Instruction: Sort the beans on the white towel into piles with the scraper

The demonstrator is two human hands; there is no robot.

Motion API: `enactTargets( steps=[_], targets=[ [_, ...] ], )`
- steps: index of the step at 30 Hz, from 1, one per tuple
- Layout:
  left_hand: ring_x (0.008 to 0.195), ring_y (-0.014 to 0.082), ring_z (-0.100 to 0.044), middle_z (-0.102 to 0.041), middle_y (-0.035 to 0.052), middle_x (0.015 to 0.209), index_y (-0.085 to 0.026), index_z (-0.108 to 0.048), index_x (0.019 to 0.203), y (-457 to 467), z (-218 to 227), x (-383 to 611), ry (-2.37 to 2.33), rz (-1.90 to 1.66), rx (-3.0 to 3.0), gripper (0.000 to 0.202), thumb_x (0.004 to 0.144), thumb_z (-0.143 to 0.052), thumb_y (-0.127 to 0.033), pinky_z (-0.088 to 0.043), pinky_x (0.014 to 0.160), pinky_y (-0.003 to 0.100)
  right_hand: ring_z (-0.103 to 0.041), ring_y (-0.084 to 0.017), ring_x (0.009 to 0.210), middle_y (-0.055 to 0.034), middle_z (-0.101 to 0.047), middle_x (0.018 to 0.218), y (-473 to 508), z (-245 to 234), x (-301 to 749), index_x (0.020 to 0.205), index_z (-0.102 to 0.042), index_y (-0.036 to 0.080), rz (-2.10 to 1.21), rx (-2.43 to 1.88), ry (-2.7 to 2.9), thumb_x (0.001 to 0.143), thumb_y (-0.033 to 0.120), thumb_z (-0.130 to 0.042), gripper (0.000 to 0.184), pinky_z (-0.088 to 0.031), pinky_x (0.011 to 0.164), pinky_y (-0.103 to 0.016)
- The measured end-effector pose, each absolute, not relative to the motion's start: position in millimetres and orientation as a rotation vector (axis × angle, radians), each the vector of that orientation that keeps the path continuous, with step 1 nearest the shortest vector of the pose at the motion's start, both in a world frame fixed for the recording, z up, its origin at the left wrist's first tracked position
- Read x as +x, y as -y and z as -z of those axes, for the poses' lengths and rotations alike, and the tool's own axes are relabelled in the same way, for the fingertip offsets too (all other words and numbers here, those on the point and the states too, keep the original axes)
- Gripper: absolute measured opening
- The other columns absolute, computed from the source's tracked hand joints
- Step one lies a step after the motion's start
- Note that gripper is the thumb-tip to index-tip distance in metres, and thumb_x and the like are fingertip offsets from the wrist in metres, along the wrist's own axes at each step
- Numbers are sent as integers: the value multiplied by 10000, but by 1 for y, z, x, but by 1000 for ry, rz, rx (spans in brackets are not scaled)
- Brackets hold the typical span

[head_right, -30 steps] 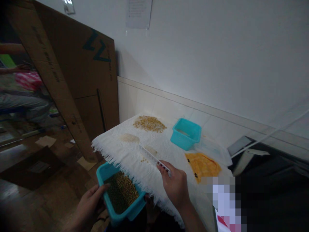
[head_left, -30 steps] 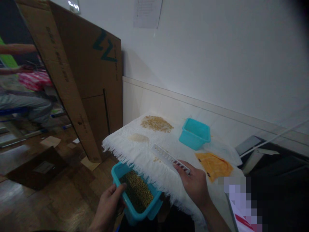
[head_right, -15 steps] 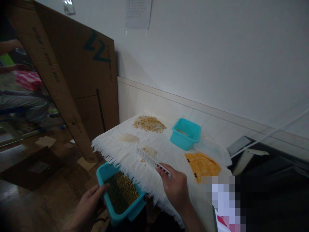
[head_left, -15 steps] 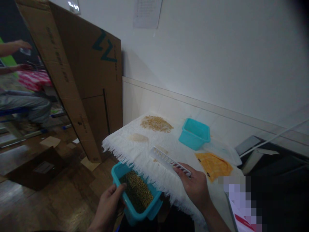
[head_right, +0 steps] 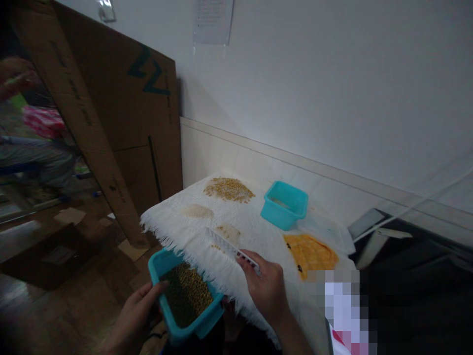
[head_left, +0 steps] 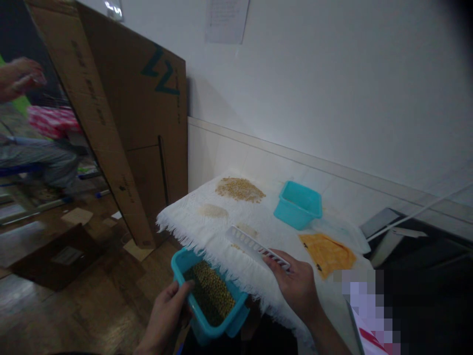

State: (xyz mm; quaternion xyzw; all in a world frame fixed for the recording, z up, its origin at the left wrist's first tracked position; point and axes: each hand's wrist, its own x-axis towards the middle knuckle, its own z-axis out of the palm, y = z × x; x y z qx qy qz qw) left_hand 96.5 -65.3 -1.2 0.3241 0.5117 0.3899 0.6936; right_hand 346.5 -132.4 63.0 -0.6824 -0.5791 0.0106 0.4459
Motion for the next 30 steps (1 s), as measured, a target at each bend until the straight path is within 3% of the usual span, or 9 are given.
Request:
enactTargets(
  steps=[24,30],
  targets=[
    [474,105,-482,-550,-44,511,-187,-614,603,66,2,97,-1137,-882,731,343,647,-798,-473,-414,472,224,-746,-187,638,-35,-790,787,130,-66,342,942,-785,198,-29,-1668,1444,919,377,-596,262,-585,616,-210],
    [435,92,-442,-551,-44,497,-184,-631,625,66,1,96,-1136,-851,743,325,651,-789,-467,-349,419,215,-740,-175,628,-29,-785,768,128,-65,344,938,-784,194,-62,-1677,1453,924,376,-592,265,-561,570,-191]
  ],
)
